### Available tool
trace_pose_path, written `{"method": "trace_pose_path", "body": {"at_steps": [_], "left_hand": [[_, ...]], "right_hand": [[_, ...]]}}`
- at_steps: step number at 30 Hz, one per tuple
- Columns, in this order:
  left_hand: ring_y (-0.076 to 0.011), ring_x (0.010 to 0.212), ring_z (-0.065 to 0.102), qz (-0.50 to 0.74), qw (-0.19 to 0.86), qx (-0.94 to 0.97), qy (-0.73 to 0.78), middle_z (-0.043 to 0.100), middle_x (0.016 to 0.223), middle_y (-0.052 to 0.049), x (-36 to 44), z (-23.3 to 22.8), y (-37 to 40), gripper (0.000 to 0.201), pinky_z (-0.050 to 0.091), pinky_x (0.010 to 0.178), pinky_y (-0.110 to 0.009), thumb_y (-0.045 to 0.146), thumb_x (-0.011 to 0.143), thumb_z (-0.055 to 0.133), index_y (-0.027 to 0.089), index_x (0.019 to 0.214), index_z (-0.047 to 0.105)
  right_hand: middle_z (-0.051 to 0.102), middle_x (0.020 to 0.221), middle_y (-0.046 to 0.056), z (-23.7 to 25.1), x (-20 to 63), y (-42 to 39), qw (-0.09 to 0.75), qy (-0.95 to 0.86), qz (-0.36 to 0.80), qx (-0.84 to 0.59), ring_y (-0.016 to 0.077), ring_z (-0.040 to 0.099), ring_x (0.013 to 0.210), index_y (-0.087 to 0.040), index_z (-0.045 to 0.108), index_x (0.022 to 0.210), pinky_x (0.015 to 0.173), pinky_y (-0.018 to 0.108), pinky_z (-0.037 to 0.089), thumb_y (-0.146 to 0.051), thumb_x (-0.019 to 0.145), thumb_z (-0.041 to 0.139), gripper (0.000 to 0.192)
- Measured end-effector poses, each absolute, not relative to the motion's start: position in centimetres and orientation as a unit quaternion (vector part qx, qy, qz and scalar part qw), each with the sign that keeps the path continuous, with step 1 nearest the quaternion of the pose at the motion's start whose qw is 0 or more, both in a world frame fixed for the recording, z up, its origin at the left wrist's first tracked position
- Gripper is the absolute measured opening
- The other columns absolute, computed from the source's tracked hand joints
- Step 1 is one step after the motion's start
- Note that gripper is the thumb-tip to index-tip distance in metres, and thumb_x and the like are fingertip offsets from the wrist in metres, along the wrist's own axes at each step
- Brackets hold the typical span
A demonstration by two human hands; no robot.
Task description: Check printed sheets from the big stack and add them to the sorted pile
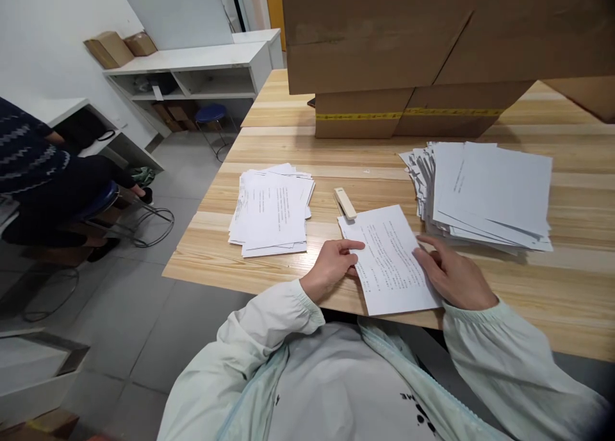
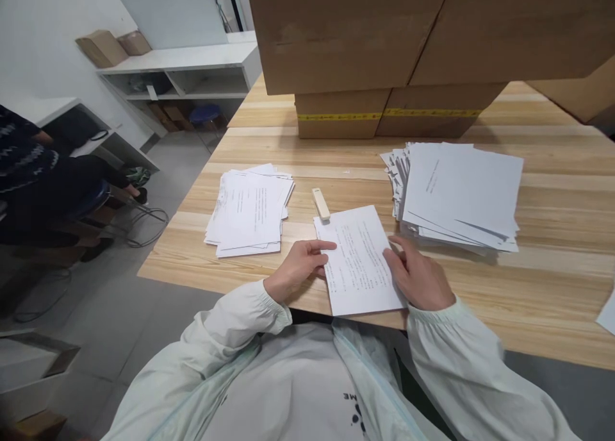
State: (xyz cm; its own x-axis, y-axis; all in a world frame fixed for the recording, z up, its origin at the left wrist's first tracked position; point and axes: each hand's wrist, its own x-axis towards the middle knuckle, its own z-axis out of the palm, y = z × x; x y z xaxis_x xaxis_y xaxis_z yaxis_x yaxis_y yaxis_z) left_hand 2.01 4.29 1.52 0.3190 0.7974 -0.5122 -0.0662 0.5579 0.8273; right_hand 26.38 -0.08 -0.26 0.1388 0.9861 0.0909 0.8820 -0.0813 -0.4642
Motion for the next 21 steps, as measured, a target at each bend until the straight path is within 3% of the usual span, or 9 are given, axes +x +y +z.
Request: {"method": "trace_pose_path", "body": {"at_steps": [2,4,8,10,13,17,21], "left_hand": [[-0.0098,0.055,0.062,0.29,0.735,0.351,0.503,0.059,0.066,0.0,2.1,1.6,4.8,0.034,0.056,0.055,-0.024,-0.007,0.078,0.051,0.002,0.106,0.068],[-0.0108,0.056,0.063,0.284,0.742,0.346,0.499,0.061,0.068,-0.002,2.2,1.6,5.1,0.034,0.057,0.055,-0.025,-0.007,0.077,0.051,0.002,0.106,0.067],[-0.0112,0.055,0.064,0.276,0.75,0.339,0.496,0.063,0.068,-0.002,2.3,1.2,5.5,0.036,0.057,0.054,-0.024,-0.008,0.076,0.051,0.002,0.106,0.067],[-0.0115,0.055,0.064,0.275,0.755,0.336,0.492,0.064,0.068,-0.003,2.3,1.1,5.5,0.036,0.057,0.054,-0.024,-0.008,0.075,0.051,0.002,0.106,0.067],[-0.0135,0.055,0.067,0.278,0.762,0.327,0.486,0.068,0.072,-0.006,2.4,0.9,5.6,0.037,0.058,0.053,-0.025,-0.008,0.075,0.05,0.002,0.106,0.067],[-0.0133,0.052,0.066,0.273,0.763,0.314,0.496,0.067,0.065,-0.003,2.5,0.6,5.7,0.037,0.057,0.052,-0.025,-0.008,0.074,0.052,0.003,0.106,0.067],[-0.0122,0.052,0.065,0.271,0.77,0.312,0.486,0.064,0.062,-0.001,2.4,0.3,5.8,0.036,0.057,0.053,-0.023,-0.008,0.073,0.055,0.004,0.105,0.068]], "right_hand": [[0.073,0.073,0.007,1.9,27.4,-1.3,0.145,-0.682,0.029,-0.716,0.0233,0.058,0.044,-0.024,0.061,0.128,0.041,0.032,0.032,-0.057,0.092,0.042,0.053],[0.074,0.076,0.007,4.9,28.3,-2.0,0.115,-0.731,-0.037,-0.672,0.0243,0.057,0.043,-0.027,0.061,0.128,0.04,0.034,0.032,-0.059,0.095,0.035,0.053],[0.075,0.101,0.007,10.6,26.6,0.8,0.165,-0.829,-0.102,-0.524,0.0244,0.069,0.07,-0.026,0.06,0.126,0.053,0.036,0.044,-0.048,0.101,0.031,0.044],[0.075,0.102,0.007,11.7,23.9,4.4,0.19,-0.868,-0.089,-0.449,0.0237,0.069,0.08,-0.023,0.062,0.122,0.06,0.035,0.047,-0.041,0.102,0.035,0.039],[0.073,0.105,0.009,10.0,18.9,10.9,0.177,-0.902,-0.009,-0.395,0.0254,0.066,0.094,-0.018,0.064,0.119,0.075,0.037,0.05,-0.035,0.103,0.034,0.039],[0.068,0.119,0.016,4.6,14.1,17.5,0.224,-0.877,0.013,-0.425,0.0302,0.056,0.113,-0.012,0.064,0.122,0.096,0.045,0.045,-0.032,0.102,0.032,0.043],[0.066,0.124,0.016,-0.1,12.7,19.5,0.236,-0.859,0.054,-0.451,0.0295,0.05,0.118,-0.013,0.064,0.123,0.1,0.046,0.041,-0.032,0.103,0.03,0.044]]}}
